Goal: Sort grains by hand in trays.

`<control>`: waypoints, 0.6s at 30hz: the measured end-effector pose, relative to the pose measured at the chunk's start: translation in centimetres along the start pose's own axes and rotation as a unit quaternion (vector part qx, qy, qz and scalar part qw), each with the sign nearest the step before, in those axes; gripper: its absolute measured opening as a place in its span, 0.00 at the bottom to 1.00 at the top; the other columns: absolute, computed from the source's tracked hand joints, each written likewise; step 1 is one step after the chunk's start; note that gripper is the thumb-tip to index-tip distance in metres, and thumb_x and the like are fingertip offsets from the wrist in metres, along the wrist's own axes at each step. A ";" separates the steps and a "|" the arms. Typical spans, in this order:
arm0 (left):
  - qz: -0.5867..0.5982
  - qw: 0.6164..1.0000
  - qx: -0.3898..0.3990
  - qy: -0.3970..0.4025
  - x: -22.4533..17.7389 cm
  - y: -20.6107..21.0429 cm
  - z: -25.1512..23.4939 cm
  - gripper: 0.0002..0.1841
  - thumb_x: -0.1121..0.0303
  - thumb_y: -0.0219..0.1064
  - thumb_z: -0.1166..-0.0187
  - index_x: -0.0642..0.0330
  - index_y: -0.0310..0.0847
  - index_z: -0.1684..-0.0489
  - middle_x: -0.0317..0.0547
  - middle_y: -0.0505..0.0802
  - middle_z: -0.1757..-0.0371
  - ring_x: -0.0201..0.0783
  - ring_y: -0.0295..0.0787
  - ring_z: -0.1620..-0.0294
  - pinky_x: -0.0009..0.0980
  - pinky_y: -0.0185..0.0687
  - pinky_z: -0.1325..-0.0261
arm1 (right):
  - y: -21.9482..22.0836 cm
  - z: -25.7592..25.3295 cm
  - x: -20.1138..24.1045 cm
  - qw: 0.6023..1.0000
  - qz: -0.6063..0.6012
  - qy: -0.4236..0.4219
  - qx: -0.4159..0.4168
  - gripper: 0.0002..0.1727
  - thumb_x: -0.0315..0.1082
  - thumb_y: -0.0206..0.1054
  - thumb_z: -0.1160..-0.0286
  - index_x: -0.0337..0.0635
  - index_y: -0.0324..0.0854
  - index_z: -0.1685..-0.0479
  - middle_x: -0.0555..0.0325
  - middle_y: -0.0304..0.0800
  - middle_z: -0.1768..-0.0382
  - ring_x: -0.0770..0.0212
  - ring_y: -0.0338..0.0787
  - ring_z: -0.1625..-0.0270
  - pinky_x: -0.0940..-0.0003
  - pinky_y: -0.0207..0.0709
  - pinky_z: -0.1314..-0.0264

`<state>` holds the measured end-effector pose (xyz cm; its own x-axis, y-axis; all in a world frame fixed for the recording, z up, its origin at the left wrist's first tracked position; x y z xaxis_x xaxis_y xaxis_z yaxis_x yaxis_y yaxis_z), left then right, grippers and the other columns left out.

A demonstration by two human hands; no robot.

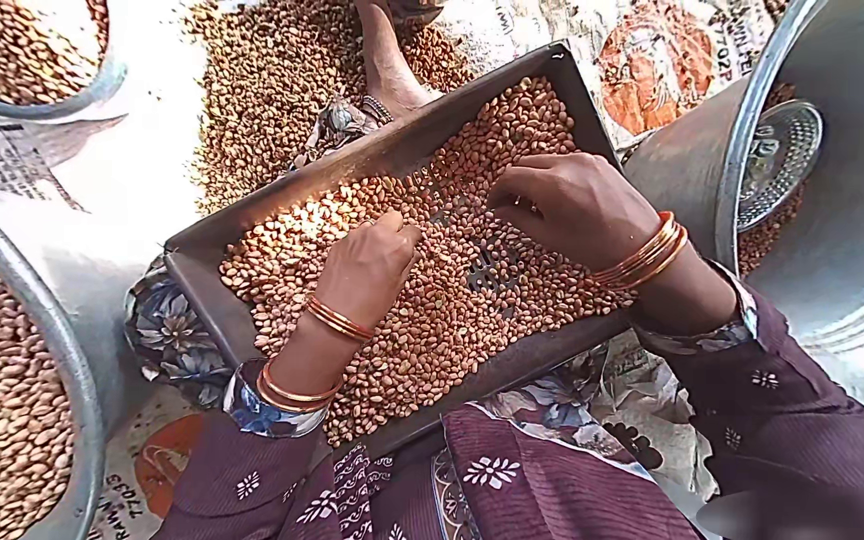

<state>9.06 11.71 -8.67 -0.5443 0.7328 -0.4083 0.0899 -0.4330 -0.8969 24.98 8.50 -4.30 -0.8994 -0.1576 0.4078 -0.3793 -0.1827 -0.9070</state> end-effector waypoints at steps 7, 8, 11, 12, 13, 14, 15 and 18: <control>-0.013 0.998 0.003 -0.054 -0.2 0.9 -0.2 0.09 0.69 0.67 0.17 0.67 0.87 0.52 0.59 0.88 0.59 0.59 0.90 0.63 0.54 0.86 0.65 | -0.1 1.0 -1.0 0.999 0.025 0.023 0.019 0.07 0.31 0.65 0.19 0.40 0.88 0.53 0.46 0.92 0.58 0.43 0.94 0.57 0.43 0.84 0.58; -0.018 0.998 0.001 -0.056 -0.3 0.9 -0.2 0.09 0.69 0.67 0.17 0.67 0.86 0.53 0.59 0.88 0.59 0.60 0.90 0.63 0.54 0.86 0.65 | 0.2 1.2 -1.0 0.999 0.022 0.016 0.030 0.07 0.31 0.65 0.18 0.40 0.88 0.54 0.46 0.92 0.59 0.43 0.93 0.58 0.43 0.84 0.59; -0.041 0.997 -0.004 -0.059 -0.6 0.9 -0.2 0.10 0.68 0.66 0.16 0.69 0.85 0.56 0.60 0.88 0.60 0.60 0.90 0.64 0.53 0.85 0.67 | 2.0 2.0 -0.9 0.995 0.026 0.003 0.092 0.07 0.30 0.65 0.19 0.41 0.89 0.58 0.48 0.89 0.61 0.45 0.92 0.60 0.46 0.84 0.62; -0.046 0.997 -0.004 -0.061 -0.6 0.9 -0.1 0.10 0.69 0.66 0.16 0.69 0.86 0.57 0.60 0.88 0.60 0.60 0.90 0.64 0.53 0.85 0.67 | 2.8 2.2 -1.0 0.992 0.035 0.004 0.120 0.06 0.28 0.65 0.20 0.41 0.89 0.58 0.47 0.89 0.60 0.45 0.92 0.59 0.46 0.84 0.61; -0.050 0.997 -0.005 -0.062 -0.7 0.8 -0.1 0.09 0.69 0.66 0.17 0.69 0.86 0.57 0.60 0.88 0.60 0.60 0.90 0.65 0.53 0.85 0.68 | 3.5 2.5 -1.1 0.989 0.047 0.006 0.140 0.06 0.27 0.66 0.22 0.41 0.89 0.57 0.46 0.89 0.58 0.43 0.92 0.57 0.46 0.84 0.60; -0.054 0.996 -0.001 -0.066 -0.8 0.8 0.0 0.10 0.69 0.67 0.17 0.69 0.87 0.55 0.61 0.88 0.59 0.61 0.90 0.64 0.53 0.85 0.68 | 4.0 2.6 -1.1 0.988 0.057 0.009 0.145 0.05 0.25 0.68 0.23 0.40 0.89 0.56 0.44 0.89 0.57 0.42 0.92 0.56 0.45 0.84 0.60; -0.057 0.996 0.003 -0.073 -0.9 0.7 0.1 0.11 0.68 0.67 0.16 0.69 0.88 0.52 0.61 0.88 0.59 0.61 0.90 0.63 0.54 0.85 0.68 | 4.2 2.8 -1.1 0.988 0.065 0.009 0.138 0.05 0.24 0.68 0.25 0.39 0.88 0.56 0.43 0.88 0.57 0.40 0.92 0.57 0.45 0.84 0.62; -0.060 0.994 0.018 -0.095 -1.1 0.7 0.3 0.10 0.69 0.67 0.16 0.67 0.90 0.50 0.61 0.89 0.56 0.62 0.90 0.60 0.54 0.85 0.66 | 4.5 3.0 -0.8 0.990 0.073 0.011 0.121 0.04 0.26 0.68 0.22 0.38 0.88 0.55 0.42 0.88 0.56 0.40 0.92 0.55 0.46 0.85 0.62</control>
<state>9.43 10.45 -8.82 -0.6966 0.6698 -0.2573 -0.0123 -0.3696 -0.9291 24.69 4.90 -8.41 -0.9464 -0.1793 0.2687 -0.1833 -0.3867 -0.9038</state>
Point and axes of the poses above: each hand's wrist, its own z-axis away from the middle knuckle, its own y-axis out of the palm, x = y × z, the point moved 9 cm from there along -z, towards the middle knuckle
